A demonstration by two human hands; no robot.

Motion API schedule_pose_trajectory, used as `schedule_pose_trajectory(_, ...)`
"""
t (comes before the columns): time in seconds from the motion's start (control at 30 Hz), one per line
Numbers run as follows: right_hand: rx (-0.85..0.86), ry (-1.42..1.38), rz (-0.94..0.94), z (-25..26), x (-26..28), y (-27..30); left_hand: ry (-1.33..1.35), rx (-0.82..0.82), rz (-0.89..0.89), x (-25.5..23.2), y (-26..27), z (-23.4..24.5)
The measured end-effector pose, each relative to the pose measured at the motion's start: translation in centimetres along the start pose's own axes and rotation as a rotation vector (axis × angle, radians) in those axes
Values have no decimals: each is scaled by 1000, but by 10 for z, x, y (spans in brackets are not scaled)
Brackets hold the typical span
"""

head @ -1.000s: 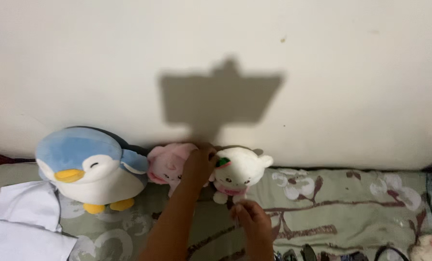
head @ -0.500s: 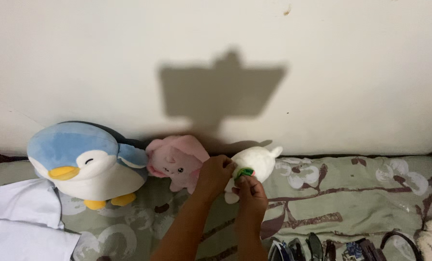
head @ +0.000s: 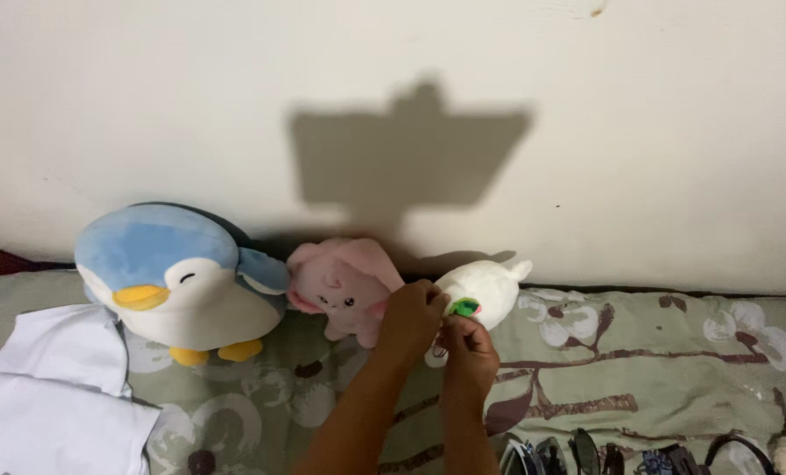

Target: The person tries on several rings, placing them on different fingers and then removing them. They then pick up a beaded hair accessory and attach it to a white stuffed bunny toy.

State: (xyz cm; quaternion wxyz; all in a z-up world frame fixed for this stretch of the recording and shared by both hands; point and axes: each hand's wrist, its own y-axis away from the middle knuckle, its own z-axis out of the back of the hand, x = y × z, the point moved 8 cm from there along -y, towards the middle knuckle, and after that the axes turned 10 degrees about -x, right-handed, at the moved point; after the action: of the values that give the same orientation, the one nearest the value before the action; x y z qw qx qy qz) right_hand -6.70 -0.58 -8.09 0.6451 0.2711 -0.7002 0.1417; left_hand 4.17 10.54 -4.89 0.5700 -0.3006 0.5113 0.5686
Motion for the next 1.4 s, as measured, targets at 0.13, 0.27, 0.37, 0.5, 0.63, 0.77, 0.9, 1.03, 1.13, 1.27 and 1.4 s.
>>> schedule_pose_trajectory(0.13, 4, -68, 27, 2, 9, 0, 20, -11, -6, -4, -1, 4)
schedule_pose_trajectory(0.27, 9, -58, 69, 0, 15, -1, 78, 8, 13, -1, 0, 0)
schedule_pose_trajectory(0.37, -30, -44, 15, 0, 12, -5, 104, 4, -36, -2, 2, -3)
schedule_pose_trajectory(0.5, 25, 56, 109, -7, 21, -5, 123, 8, -27, 2, 2, -7)
schedule_pose_trajectory(0.63, 42, 183, 135, -10, 23, -4, 129, 14, 49, 12, 0, -9)
schedule_pose_trajectory(0.77, 78, 225, 116, -12, 22, -9, 90, -39, 21, 15, -2, -6)
schedule_pose_trajectory(0.9, 99, 209, 38, -9, 15, -12, 94, -51, 12, 16, -2, -3)
schedule_pose_trajectory(1.03, 73, 345, 119, -11, 20, -14, 96, -21, 91, 21, 0, -5)
schedule_pose_trajectory(1.13, 57, 450, 145, -13, 23, -12, 48, -61, 40, 18, 2, -2)
schedule_pose_trajectory(1.27, 76, 490, 227, -16, 28, -10, 40, -89, -28, 15, 1, -1)
schedule_pose_trajectory(1.4, 102, 493, 209, -13, 25, -16, 107, -69, 8, 21, 0, -2)
